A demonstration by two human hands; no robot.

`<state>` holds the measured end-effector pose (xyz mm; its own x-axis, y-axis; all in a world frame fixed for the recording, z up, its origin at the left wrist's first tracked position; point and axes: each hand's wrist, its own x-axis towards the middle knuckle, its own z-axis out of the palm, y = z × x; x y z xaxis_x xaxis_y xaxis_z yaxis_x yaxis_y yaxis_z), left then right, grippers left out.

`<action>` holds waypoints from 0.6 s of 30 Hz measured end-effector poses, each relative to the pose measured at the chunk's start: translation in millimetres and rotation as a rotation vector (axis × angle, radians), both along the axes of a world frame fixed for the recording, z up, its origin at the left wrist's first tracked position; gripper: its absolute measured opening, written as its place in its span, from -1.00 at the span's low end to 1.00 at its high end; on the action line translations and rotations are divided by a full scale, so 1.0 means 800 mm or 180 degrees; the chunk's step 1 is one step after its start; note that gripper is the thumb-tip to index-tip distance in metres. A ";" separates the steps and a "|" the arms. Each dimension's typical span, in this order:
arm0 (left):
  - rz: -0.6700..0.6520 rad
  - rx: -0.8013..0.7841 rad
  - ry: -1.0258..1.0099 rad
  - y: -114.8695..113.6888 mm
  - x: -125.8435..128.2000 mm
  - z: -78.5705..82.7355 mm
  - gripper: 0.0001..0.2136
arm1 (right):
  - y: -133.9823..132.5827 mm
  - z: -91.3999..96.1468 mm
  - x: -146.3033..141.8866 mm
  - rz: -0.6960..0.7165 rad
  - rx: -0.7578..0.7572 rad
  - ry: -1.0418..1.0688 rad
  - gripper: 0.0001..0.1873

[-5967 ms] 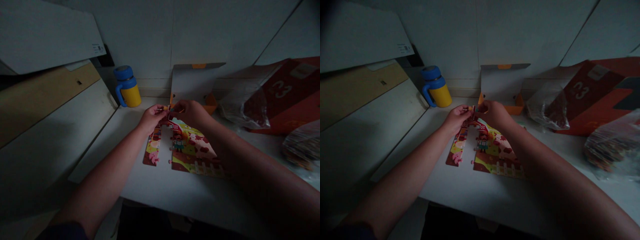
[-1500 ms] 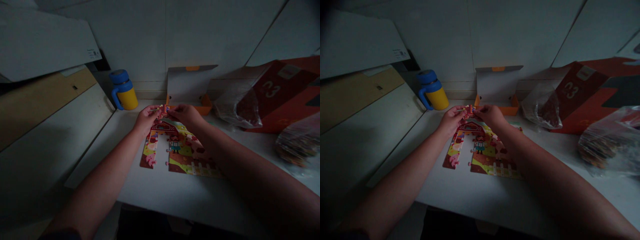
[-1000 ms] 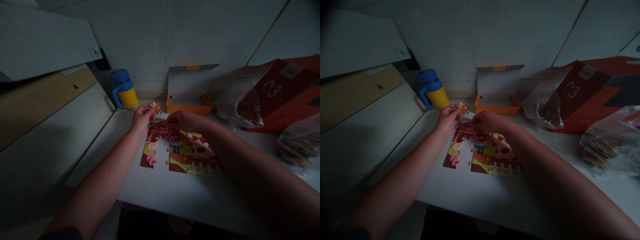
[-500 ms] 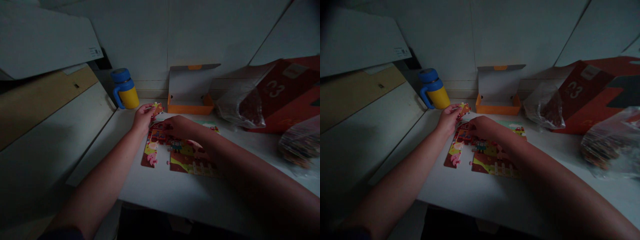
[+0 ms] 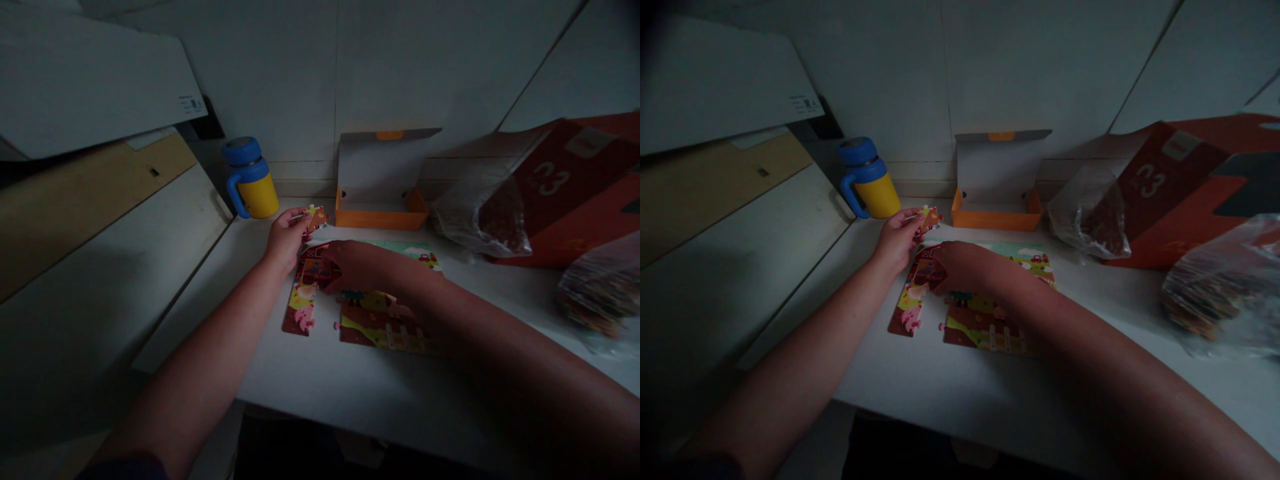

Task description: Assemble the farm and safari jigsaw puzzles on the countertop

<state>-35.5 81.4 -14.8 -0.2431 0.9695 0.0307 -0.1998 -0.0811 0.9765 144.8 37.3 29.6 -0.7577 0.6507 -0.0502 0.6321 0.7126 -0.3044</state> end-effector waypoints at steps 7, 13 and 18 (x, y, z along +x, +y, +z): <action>-0.0008 -0.0014 0.0003 0.000 0.000 -0.002 -0.67 | 0.000 0.001 0.001 -0.0046 0.0154 -0.0147 -0.56; -0.0052 -0.0011 0.0034 -0.002 0.003 0.000 -0.71 | -0.002 0.001 -0.001 -0.0087 0.0118 -0.0173 -0.53; -0.0178 0.0014 0.0049 -0.006 0.005 0.001 -0.70 | 0.006 -0.003 -0.002 -0.0145 -0.0142 -0.0094 -0.53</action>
